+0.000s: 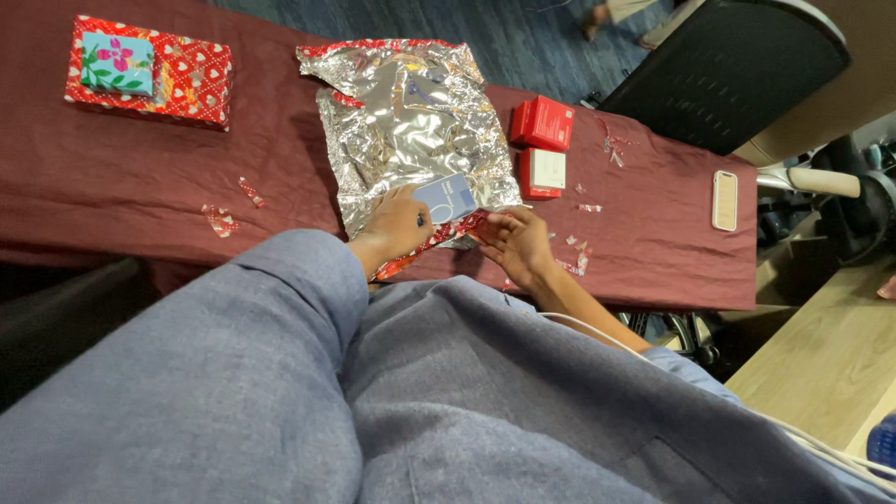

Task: The person wraps a small rectangular box with red heart-patterned wrapping paper. They place the box on the paper, fold the paper around it, and secure the folds with clear tape. The clip ends while the person is still folding the ends of the package.

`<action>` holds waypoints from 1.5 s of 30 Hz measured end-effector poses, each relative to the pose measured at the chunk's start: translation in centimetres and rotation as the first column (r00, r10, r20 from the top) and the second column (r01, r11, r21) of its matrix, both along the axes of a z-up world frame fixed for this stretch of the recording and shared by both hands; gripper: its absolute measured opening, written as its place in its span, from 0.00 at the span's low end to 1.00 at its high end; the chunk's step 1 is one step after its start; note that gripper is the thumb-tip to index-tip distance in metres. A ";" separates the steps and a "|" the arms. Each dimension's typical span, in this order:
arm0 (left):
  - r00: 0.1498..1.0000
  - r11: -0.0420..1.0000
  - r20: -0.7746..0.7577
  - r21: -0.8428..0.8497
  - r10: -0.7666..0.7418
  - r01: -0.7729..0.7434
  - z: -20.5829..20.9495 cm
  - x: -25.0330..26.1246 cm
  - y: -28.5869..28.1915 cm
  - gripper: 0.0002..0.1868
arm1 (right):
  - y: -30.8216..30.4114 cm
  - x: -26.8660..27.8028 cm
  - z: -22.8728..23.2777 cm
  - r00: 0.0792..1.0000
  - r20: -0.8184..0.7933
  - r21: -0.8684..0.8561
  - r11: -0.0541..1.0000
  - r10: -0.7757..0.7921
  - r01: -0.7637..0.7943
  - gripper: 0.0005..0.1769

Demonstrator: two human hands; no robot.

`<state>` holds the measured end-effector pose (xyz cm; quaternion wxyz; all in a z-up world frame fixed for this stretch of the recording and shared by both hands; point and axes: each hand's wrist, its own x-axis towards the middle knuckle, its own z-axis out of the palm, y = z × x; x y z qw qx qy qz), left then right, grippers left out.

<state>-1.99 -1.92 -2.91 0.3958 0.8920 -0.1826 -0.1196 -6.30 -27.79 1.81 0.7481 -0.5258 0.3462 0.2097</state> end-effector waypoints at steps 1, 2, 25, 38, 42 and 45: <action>1.000 1.000 -0.009 0.010 0.002 -0.001 -0.1 0.1 -0.1 0.08 | 0.1 -0.2 -0.5 0.985 0.044 -0.214 0.965 0.164 -0.151 0.20; 1.000 1.000 -0.017 0.020 0.002 -0.002 -0.1 0.1 -0.2 0.08 | 0.5 -0.4 -1.0 0.943 0.052 -0.423 0.863 0.328 -0.276 0.20; 0.981 0.965 -0.179 0.235 -0.077 0.119 5.3 -0.1 -2.0 0.19 | 4.5 -2.3 2.2 0.525 -0.113 -0.970 0.021 0.843 -0.242 0.12; 0.944 0.963 -0.225 0.171 0.242 -0.206 1.4 0.9 -3.9 0.12 | 4.4 -2.8 1.8 0.391 -0.103 -0.942 0.036 0.915 -0.333 0.11; 0.924 0.964 -0.288 0.162 0.252 -0.212 1.5 1.2 -3.4 0.15 | 3.8 -3.6 0.9 0.375 -0.041 -0.945 0.086 0.926 -0.315 0.11; 0.957 0.970 -0.192 0.153 0.216 -0.188 1.1 1.0 -3.1 0.16 | 3.4 -3.8 0.0 0.462 -0.174 -0.904 0.045 0.870 -0.425 0.13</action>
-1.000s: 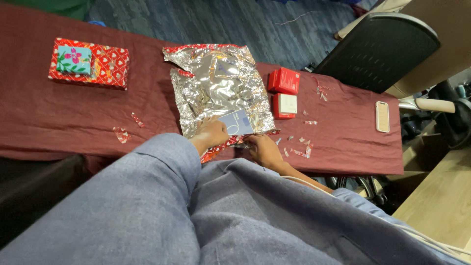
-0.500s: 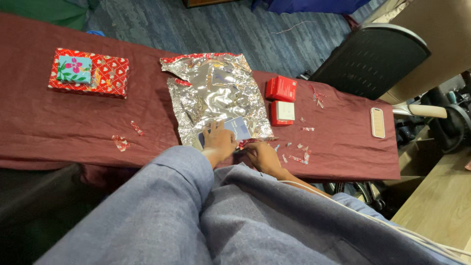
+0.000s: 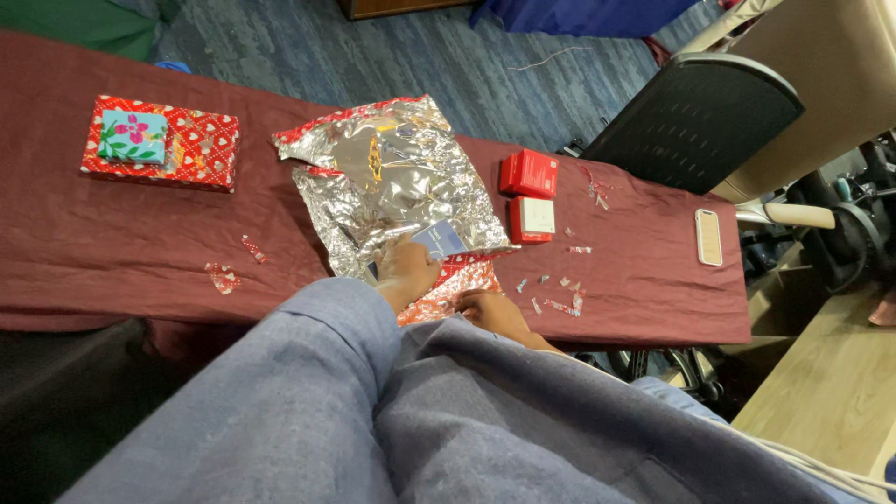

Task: The person wraps a small rectangular box with red heart-patterned wrapping paper. They place the box on the paper, fold the paper around it, and secure the folds with clear tape. The clip ends while the person is still folding the ends of the package.

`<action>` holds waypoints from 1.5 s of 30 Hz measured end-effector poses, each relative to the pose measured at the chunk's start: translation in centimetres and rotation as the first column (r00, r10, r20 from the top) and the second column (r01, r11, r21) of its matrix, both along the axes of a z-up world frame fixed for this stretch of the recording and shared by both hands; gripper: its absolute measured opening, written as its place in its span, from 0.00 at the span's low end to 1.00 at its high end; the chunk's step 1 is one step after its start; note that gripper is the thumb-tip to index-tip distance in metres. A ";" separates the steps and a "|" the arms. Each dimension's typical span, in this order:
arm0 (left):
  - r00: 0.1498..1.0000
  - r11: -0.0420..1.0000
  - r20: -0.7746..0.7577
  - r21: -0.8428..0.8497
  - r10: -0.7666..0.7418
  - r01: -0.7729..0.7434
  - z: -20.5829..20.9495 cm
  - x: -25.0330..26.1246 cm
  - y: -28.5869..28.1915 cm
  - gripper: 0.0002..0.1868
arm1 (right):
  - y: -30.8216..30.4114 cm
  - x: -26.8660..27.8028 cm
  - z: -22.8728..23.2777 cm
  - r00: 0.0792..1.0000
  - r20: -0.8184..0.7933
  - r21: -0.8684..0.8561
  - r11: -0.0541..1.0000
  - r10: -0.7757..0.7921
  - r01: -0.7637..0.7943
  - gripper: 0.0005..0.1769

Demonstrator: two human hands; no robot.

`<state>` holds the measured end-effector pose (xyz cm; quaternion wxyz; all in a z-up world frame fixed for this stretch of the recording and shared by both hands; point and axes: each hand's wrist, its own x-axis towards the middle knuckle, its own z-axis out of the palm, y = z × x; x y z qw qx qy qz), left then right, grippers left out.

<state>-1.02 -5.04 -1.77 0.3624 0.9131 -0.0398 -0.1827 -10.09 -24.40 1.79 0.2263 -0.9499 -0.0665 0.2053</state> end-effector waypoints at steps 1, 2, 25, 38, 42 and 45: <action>1.000 1.000 -0.002 0.002 -0.011 0.011 -0.1 -0.1 0.1 0.16 | -0.1 -0.1 -0.4 0.996 -0.065 -0.035 0.997 -0.065 0.062 0.14; 1.000 1.000 -0.004 0.004 -0.021 0.021 -0.3 0.0 0.1 0.15 | -0.3 -0.2 -0.7 0.983 -0.128 -0.075 0.990 -0.131 0.122 0.15; 0.969 0.977 -0.244 -0.212 -0.030 -0.023 2.1 3.9 0.6 0.24 | 5.8 3.9 2.1 0.412 -0.842 0.483 -0.147 -0.350 0.863 0.17; 0.939 0.929 -0.343 -0.350 -0.005 -0.123 4.8 5.1 1.6 0.19 | 6.3 5.1 5.3 0.352 -0.875 0.459 -0.337 -0.334 0.822 0.10; 0.960 0.920 -0.279 -0.369 0.027 -0.133 6.1 4.5 1.8 0.21 | 5.4 5.8 5.8 0.397 -0.848 0.507 -0.318 -0.352 0.801 0.10; 0.982 0.838 -0.180 -0.525 0.062 -0.149 7.3 4.1 2.3 0.35 | 4.5 6.8 6.4 0.414 -0.852 0.517 -0.386 -0.320 0.764 0.09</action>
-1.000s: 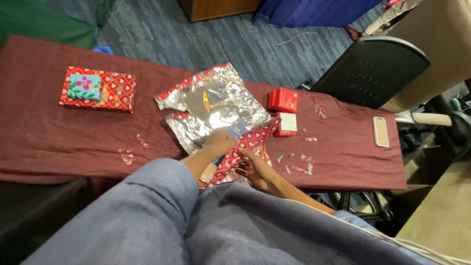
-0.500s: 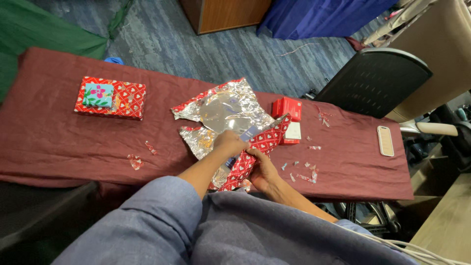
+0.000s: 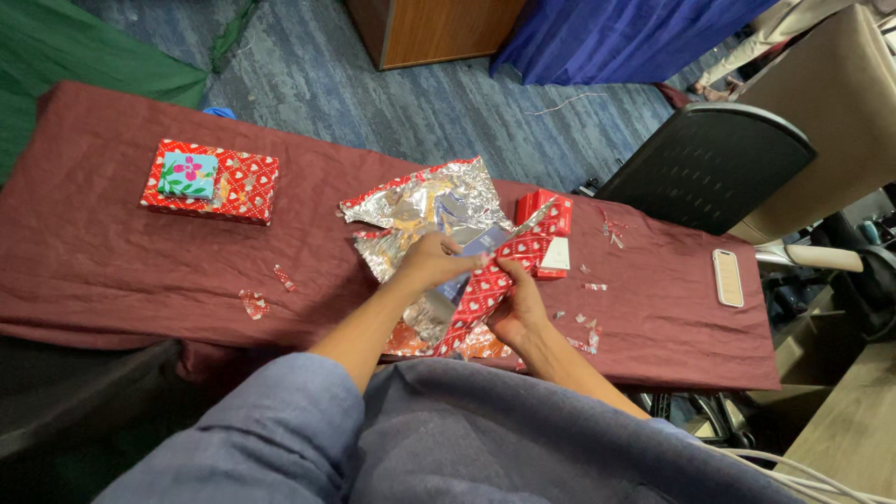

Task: The person wraps a small rectangular box with red heart-patterned wrapping paper. They place the box on the paper, fold the paper around it, and secure the folds with clear tape. The clip ends while the person is still folding the ends of the package.

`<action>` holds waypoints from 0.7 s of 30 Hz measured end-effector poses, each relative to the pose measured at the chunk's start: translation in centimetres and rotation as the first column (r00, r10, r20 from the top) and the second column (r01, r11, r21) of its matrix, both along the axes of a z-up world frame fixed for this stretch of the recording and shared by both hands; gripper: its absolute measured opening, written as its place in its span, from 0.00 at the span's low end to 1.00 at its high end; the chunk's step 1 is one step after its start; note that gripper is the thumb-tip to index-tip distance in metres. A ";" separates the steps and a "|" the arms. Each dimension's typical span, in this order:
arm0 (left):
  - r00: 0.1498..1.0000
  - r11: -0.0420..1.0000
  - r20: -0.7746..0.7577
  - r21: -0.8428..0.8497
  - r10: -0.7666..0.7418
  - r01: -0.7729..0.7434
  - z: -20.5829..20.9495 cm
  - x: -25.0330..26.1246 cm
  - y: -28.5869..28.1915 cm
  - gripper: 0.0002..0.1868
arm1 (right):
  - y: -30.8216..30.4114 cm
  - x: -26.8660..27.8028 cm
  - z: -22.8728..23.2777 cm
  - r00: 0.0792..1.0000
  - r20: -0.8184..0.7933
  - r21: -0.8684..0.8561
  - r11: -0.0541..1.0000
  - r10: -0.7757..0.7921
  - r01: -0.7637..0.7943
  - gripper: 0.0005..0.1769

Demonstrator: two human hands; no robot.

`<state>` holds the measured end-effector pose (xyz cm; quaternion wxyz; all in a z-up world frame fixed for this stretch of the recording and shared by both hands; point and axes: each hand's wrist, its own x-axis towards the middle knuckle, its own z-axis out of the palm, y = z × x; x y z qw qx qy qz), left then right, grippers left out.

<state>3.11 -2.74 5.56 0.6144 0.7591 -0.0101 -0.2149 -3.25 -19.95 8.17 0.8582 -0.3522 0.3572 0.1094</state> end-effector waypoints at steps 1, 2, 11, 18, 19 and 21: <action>0.999 0.999 0.040 0.036 -0.014 0.012 0.4 0.1 0.2 0.42 | -0.4 0.2 0.3 1.000 0.003 -0.006 1.000 -0.018 0.018 0.09; 0.996 0.997 0.080 0.074 -0.029 0.023 0.9 0.3 0.5 0.50 | -0.8 0.5 0.7 0.999 0.007 -0.012 0.999 -0.037 0.037 0.09; 0.981 0.985 0.120 -0.072 -0.150 0.159 2.2 -1.0 -0.2 0.29 | -0.4 1.0 4.8 1.000 0.017 -0.135 0.991 0.003 -0.001 0.13; 0.946 0.907 -0.147 -0.275 0.290 -0.320 2.2 -2.4 -1.2 0.39 | -0.7 2.2 7.1 0.988 0.146 -0.016 0.999 -0.048 0.051 0.12; 0.876 0.882 -0.284 -0.162 0.389 -0.444 2.5 -2.9 -0.9 0.46 | -0.9 2.5 7.5 0.989 0.131 -0.025 0.997 -0.067 0.071 0.12; 0.647 0.775 -0.484 0.113 0.590 -0.622 2.9 -3.7 0.2 0.62 | -1.4 3.1 8.2 0.989 0.103 -0.044 0.993 -0.102 0.107 0.11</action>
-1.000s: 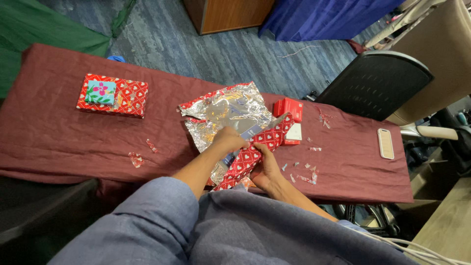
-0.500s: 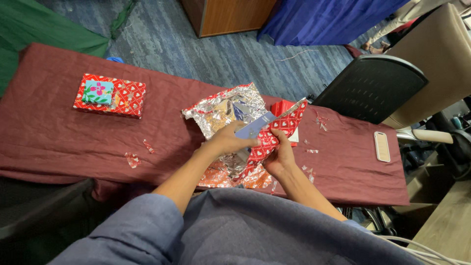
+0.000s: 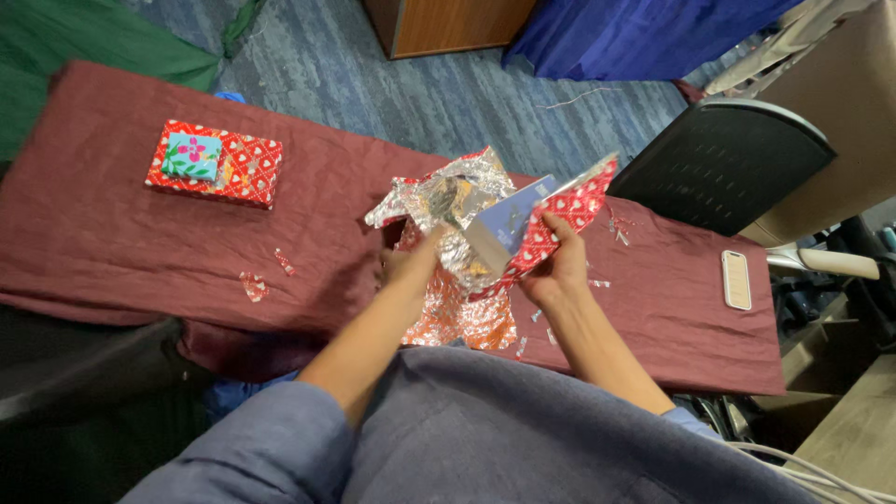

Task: The person wraps a small rectangular box with red heart-patterned wrapping paper. They place the box on the paper, fold the paper around it, and secure the folds with clear tape. The clip ends while the person is still folding the ends of the package.

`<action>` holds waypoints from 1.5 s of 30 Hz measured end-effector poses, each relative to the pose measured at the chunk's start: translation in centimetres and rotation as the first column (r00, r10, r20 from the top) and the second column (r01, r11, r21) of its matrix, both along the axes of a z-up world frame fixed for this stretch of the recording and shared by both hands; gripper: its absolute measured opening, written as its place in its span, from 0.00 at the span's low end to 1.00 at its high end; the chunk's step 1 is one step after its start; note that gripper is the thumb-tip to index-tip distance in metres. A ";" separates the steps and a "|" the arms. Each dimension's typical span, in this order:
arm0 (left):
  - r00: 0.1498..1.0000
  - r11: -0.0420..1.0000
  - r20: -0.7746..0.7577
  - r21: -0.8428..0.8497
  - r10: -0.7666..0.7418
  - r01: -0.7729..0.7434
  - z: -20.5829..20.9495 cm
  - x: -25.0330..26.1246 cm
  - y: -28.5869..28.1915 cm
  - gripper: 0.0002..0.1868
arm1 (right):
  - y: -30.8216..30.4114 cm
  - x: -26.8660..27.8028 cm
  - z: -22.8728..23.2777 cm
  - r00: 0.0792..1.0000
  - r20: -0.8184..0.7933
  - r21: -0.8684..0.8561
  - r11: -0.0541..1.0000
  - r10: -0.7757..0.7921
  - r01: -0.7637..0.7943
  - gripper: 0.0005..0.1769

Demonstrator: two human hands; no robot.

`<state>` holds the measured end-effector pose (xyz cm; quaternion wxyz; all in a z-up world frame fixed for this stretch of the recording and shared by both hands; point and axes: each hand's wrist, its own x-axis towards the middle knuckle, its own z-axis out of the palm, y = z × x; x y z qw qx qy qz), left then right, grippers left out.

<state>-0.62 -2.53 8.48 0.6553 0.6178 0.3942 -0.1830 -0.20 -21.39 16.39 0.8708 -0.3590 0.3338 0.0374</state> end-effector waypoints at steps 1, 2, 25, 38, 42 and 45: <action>0.996 0.947 -0.086 -0.319 -0.001 -0.026 0.1 -0.3 0.8 0.57 | -0.3 0.2 0.3 1.000 0.006 0.027 0.999 0.020 -0.020 0.11; 0.988 0.794 -0.154 -0.604 -0.028 -0.072 0.2 -0.4 1.9 0.52 | -0.7 0.4 0.5 0.999 0.012 0.055 0.998 0.039 -0.040 0.11; 0.807 0.674 0.546 -0.686 0.227 0.275 4.8 -0.5 7.5 0.25 | -22.7 2.4 -5.0 0.889 0.319 -0.362 0.909 0.329 -0.206 0.22; 0.862 0.668 0.494 -0.604 -0.113 0.434 7.0 8.1 10.1 0.32 | -22.0 1.8 -1.2 0.789 0.268 0.075 0.804 0.553 -0.589 0.29; 0.781 0.791 0.485 -0.256 -0.392 0.556 7.8 9.3 10.8 0.13 | -22.5 1.5 -1.1 0.782 0.290 0.088 0.798 0.552 -0.596 0.27; 0.788 0.853 0.437 -0.083 -0.434 0.516 8.3 9.8 12.4 0.13 | -23.4 1.7 -1.7 0.807 0.219 -0.005 0.828 0.548 -0.561 0.25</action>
